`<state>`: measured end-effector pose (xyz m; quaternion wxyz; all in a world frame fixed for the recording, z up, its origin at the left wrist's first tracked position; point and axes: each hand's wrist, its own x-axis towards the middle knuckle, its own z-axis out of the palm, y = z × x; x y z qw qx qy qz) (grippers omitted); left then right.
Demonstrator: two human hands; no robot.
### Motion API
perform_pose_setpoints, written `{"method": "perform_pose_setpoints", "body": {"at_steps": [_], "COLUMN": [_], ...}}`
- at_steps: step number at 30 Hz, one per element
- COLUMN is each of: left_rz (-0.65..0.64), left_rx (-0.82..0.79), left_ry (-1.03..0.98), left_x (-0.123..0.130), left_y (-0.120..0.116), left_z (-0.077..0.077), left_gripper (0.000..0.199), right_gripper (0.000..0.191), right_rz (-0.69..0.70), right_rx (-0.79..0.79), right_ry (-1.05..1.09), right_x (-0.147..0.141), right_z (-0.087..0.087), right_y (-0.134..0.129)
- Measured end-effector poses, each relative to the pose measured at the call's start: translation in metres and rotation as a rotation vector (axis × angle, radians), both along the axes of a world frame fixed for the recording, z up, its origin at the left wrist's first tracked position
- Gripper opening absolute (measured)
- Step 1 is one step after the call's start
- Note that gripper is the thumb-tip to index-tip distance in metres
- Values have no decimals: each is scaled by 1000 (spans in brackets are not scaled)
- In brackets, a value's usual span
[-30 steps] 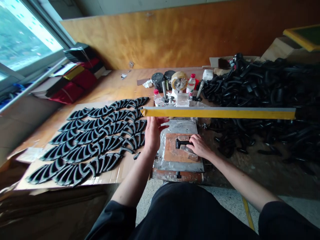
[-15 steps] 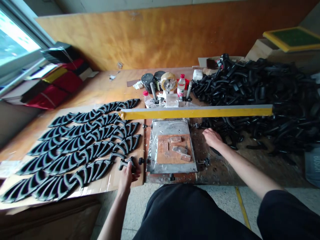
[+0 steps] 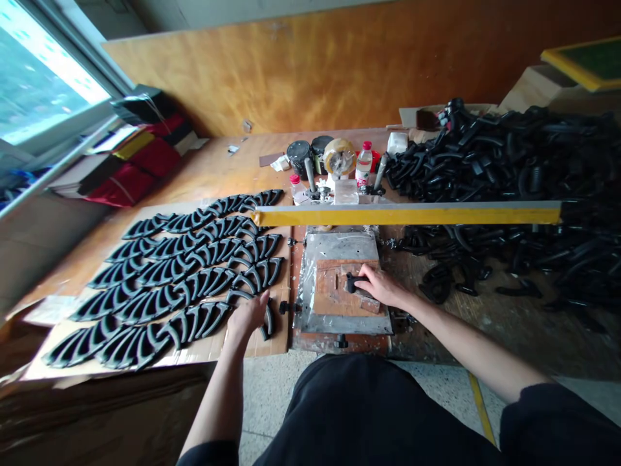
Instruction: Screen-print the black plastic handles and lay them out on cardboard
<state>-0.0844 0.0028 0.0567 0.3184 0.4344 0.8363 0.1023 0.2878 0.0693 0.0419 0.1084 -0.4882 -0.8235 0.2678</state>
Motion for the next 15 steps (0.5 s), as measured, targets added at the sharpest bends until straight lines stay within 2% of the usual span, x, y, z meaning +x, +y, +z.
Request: {"method": "perform_pose_setpoints", "body": {"at_steps": [3, 5, 7, 9, 10, 12, 13, 15], "left_rz": [-119, -162, -141, -116, -107, -81, -63, -22], "left_rx": [187, 459, 701, 828, 855, 873, 872, 826], "left_ry": [-127, -351, -631, -858, -933, -992, -1001, -995], "left_x": [35, 66, 97, 121, 128, 136, 136, 129], "left_y": [39, 61, 75, 80, 79, 72, 66, 50], "left_z": [38, 67, 95, 117, 123, 128, 127, 119], "left_gripper": [50, 52, 55, 57, 58, 57, 56, 55], "right_gripper": [19, 17, 22, 39, 43, 41, 36, 29], "right_rz": [40, 57, 126, 241, 311, 437, 456, 391], "right_rx": [164, 263, 328, 358, 353, 289, 233, 124], "right_ry": [-185, -227, -165, -50, 6, 95, 139, 227], "right_x": [-32, -42, -46, -49, -49, -45, -39, -19], "right_z": [1, 0, -2, -8, -13, -22, -26, -30], "right_y": [0, 5, 7, 4, 1, -6, -10, -14]}}
